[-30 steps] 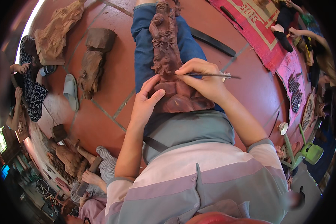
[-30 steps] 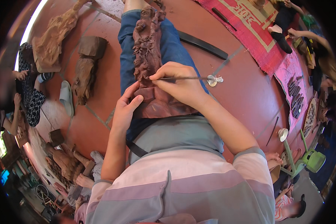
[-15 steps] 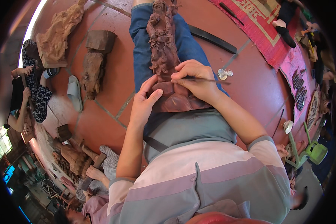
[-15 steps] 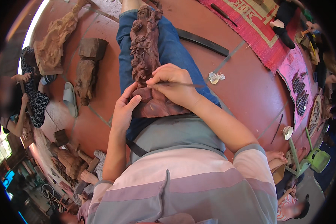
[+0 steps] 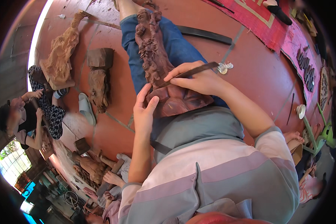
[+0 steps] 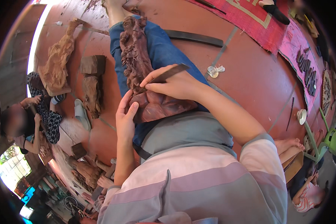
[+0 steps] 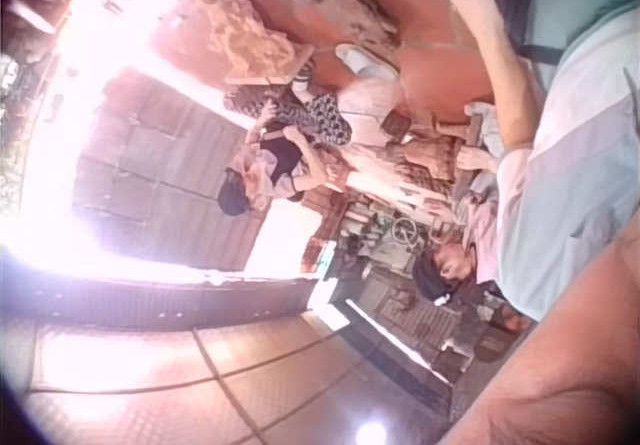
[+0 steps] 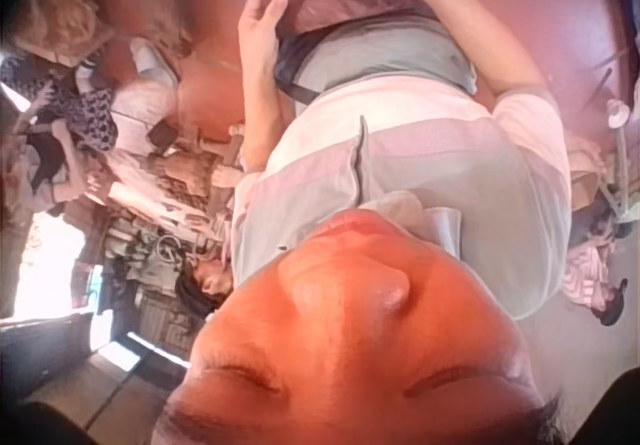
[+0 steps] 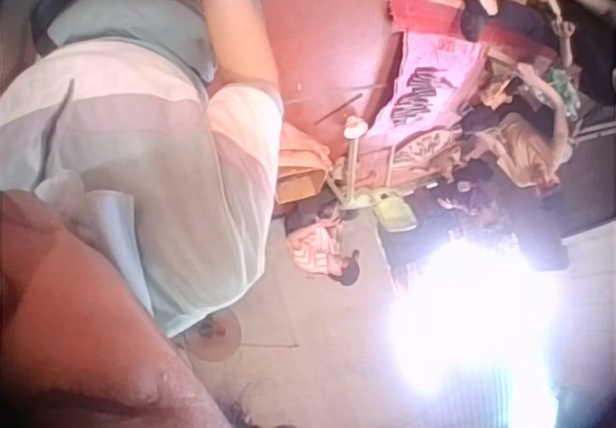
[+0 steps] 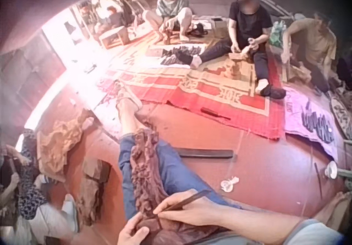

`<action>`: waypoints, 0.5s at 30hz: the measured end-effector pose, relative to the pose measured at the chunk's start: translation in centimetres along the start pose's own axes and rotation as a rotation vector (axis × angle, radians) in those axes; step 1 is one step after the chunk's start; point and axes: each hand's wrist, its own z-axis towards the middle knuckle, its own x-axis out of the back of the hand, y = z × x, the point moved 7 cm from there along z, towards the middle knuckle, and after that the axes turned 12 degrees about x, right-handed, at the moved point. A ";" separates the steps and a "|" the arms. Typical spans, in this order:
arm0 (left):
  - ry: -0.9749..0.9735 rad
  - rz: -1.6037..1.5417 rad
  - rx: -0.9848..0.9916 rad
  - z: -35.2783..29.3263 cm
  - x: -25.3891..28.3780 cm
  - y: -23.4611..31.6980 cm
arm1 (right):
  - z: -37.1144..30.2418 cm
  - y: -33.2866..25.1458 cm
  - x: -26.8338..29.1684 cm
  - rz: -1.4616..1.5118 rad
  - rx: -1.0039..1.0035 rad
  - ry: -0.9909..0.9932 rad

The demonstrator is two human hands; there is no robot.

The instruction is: The person sits on the floor and carves a wooden object using a chisel and a mallet. They repeatedly strike the chisel to shape the wood, occasionally rotating the piece to access different sides.

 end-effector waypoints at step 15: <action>0.112 0.435 -0.203 -4.0 -2.0 2.5 | -1.7 -1.1 -0.6 -0.093 0.491 0.132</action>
